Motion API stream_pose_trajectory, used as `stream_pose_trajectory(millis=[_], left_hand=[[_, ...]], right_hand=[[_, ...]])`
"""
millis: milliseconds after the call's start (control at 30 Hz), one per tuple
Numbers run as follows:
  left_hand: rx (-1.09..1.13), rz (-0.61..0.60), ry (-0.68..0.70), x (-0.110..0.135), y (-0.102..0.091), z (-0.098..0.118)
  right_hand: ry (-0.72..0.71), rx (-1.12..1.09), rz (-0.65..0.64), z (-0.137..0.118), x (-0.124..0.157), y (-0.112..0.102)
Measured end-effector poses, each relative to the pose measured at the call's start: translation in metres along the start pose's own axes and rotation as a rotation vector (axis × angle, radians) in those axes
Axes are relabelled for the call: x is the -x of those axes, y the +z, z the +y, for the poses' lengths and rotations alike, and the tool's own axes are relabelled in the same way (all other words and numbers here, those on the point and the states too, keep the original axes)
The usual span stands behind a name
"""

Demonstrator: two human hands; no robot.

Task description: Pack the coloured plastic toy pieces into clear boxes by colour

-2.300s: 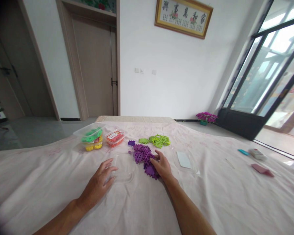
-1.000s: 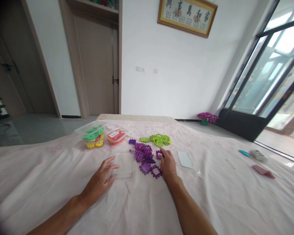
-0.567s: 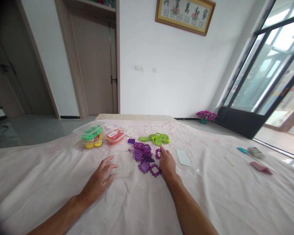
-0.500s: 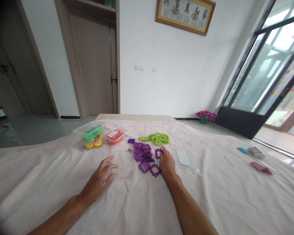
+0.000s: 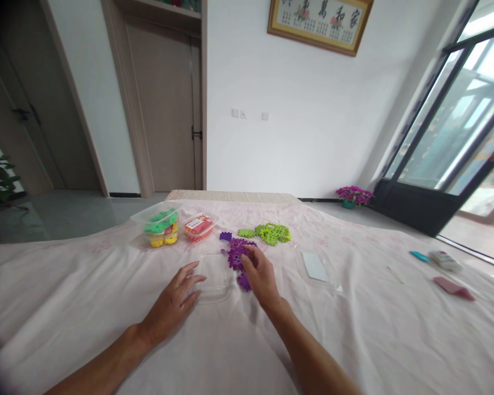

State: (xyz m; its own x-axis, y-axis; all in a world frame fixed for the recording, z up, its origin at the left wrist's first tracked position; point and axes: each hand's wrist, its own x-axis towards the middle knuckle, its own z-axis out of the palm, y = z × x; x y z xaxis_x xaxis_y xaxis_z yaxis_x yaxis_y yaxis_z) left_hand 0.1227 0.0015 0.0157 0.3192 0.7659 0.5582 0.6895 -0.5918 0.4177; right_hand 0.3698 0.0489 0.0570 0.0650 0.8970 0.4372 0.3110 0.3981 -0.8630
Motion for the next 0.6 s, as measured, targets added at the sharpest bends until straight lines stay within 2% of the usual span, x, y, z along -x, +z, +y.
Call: stream_pose_trajectory(millis=[200, 267, 433, 600], left_hand=[[0.024, 0.023, 0.009, 0.001, 0.000, 0.001], [0.028, 0.033, 0.014, 0.001, 0.000, 0.001], [-0.011, 0.002, 0.031, -0.001, 0.001, 0.001], [-0.049, 0.004, 0.068, 0.000, 0.001, 0.000]], right_hand=[[-0.084, 0.111, -0.179, -0.009, 0.005, 0.019], [-0.122, 0.158, -0.199, -0.008, 0.004, 0.020], [-0.204, 0.263, -0.031, 0.012, -0.005, 0.007], [-0.152, 0.398, 0.035, 0.044, -0.015, -0.019]])
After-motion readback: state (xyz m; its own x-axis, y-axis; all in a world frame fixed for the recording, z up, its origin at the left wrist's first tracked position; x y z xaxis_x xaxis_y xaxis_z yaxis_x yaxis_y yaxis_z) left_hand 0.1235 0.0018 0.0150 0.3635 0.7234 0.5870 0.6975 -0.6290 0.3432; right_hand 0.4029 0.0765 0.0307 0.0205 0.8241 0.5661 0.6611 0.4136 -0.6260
